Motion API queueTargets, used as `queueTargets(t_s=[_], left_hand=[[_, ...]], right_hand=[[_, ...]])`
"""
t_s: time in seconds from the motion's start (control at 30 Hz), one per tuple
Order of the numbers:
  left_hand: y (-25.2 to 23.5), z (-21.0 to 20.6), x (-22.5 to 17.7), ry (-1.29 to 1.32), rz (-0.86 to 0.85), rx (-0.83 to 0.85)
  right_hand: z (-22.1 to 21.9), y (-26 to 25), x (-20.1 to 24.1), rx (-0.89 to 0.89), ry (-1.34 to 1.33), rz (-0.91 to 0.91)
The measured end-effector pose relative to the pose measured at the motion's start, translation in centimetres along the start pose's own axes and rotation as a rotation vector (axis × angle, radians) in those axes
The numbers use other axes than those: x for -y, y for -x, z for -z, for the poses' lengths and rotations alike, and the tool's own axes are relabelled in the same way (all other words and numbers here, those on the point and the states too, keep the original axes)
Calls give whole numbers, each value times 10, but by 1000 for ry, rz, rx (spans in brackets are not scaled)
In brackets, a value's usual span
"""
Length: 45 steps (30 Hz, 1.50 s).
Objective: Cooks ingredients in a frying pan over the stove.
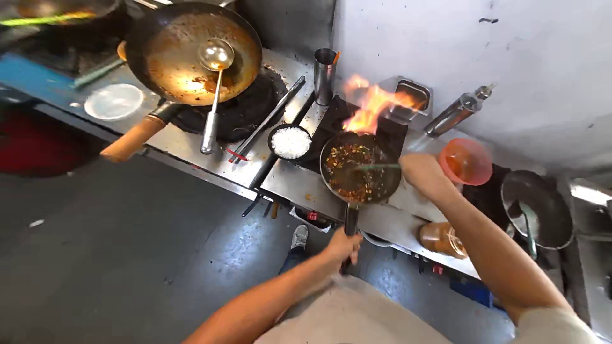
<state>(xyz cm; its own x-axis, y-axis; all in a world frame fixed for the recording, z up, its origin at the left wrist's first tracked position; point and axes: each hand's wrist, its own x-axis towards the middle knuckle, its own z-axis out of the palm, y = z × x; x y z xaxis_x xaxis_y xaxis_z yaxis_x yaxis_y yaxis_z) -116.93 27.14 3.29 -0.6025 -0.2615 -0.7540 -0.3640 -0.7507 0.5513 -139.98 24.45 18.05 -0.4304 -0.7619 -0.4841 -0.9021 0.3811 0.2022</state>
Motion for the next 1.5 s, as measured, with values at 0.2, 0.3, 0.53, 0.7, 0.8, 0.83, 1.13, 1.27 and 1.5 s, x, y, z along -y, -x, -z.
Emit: queueTargets(t_s=[0.2, 0.3, 0.53, 0.7, 0.8, 0.83, 1.13, 1.27, 1.5], left_hand=[[-11, -14, 14, 42, -72, -37], [-21, -8, 10, -21, -71, -71], [10, 12, 2, 4, -8, 3], [-66, 17, -44, 15, -107, -35], [-50, 27, -49, 22, -80, 5], [-40, 34, -41, 3, -68, 16], [-13, 57, -31, -69, -22, 68], [-56, 49, -53, -85, -83, 44], [-33, 54, -42, -12, -2, 128]], right_hand=[[-10, 11, 17, -1, 22, 97], [-9, 2, 23, 11, -23, -22], [-12, 7, 6, 35, -35, -77], [-7, -29, 27, -7, -25, -126], [-3, -16, 32, 22, -37, -186], [2, -20, 33, 21, -38, -224], [22, -24, 51, 109, -67, -294], [20, -51, 62, 86, -96, -333], [19, -17, 62, 154, -78, -366]])
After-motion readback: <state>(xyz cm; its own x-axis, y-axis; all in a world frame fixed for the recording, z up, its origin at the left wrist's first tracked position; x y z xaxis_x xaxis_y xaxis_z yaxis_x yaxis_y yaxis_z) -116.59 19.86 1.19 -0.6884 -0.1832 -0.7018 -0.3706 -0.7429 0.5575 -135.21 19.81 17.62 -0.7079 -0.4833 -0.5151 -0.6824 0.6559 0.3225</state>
